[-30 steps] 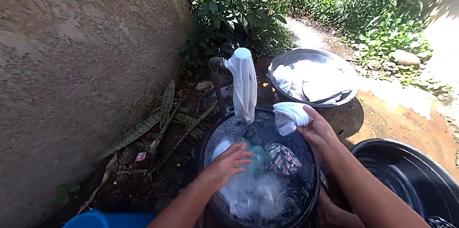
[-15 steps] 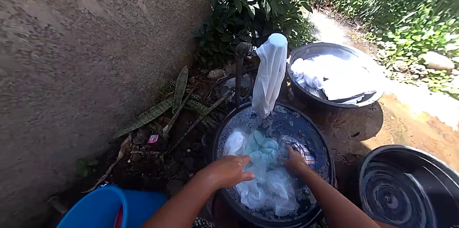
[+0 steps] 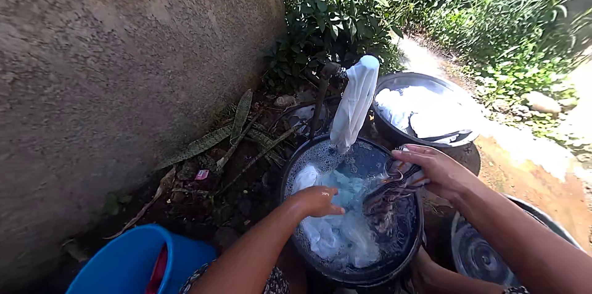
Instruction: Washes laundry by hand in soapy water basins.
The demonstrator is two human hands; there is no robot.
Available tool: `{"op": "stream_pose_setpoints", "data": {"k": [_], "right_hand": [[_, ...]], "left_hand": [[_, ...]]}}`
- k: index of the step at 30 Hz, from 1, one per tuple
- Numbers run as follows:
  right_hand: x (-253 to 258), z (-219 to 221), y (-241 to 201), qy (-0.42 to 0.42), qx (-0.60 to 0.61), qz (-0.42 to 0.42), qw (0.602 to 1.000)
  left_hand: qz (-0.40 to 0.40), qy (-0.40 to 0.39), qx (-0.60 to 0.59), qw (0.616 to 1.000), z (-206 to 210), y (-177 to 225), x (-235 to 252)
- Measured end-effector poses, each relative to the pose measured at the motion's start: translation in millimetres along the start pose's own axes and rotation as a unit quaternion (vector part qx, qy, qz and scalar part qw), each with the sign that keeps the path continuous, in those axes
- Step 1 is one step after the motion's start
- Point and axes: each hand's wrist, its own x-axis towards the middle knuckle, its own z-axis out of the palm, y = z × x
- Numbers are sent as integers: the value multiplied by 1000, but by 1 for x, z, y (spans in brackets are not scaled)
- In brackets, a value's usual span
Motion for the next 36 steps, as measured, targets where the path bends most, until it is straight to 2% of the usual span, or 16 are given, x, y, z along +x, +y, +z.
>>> {"op": "stream_pose_setpoints", "data": {"k": [3, 5, 8, 10, 13, 15, 17, 18, 20, 22, 23, 25, 28, 30, 34, 36], "right_hand": [[-41, 8, -62, 19, 26, -95, 995], [-56, 9, -86, 25, 33, -141, 989], [-63, -10, -94, 7, 16, -194, 981], [-61, -36, -82, -12, -17, -190, 982], [-54, -81, -51, -26, -217, -109, 970], [-47, -103, -31, -24, -387, -49, 920], [-35, -111, -8, 13, -423, -12, 906], [-29, -115, 3, 35, -370, -13, 928], [-7, -116, 35, 72, -152, -32, 985], [20, -101, 78, 73, 32, 0, 997], [35, -89, 103, 51, 70, 22, 996], [65, -64, 157, 20, 53, 74, 996], [101, -28, 224, 31, -103, 153, 982], [111, -7, 253, 27, -203, 174, 963], [116, 16, 277, -58, -341, 166, 923], [119, 10, 260, -54, -252, 141, 956]], "left_hand": [[110, 65, -168, 977, 9, 26, 19], [163, 101, -218, 957, 6, 42, 24], [166, 146, -237, 946, -17, 41, 10], [171, 216, -332, 902, -33, 21, -4], [167, 314, -477, 804, -51, 1, -32], [162, 352, -482, 786, -58, -6, -46], [147, 350, -459, 803, -62, -11, -52], [123, 338, -440, 823, -64, -12, -50], [38, 291, -362, 884, -65, -17, -32], [-45, 223, -282, 932, -48, -34, 11], [-64, 192, -247, 948, -33, -44, 39], [-55, 164, -210, 962, 4, -58, 91], [13, 158, -221, 962, 64, -68, 152], [-3, 190, -143, 971, 98, -72, 175], [-59, 212, -42, 975, 137, -71, 187], [-139, 169, -15, 976, 141, -70, 184]]}}
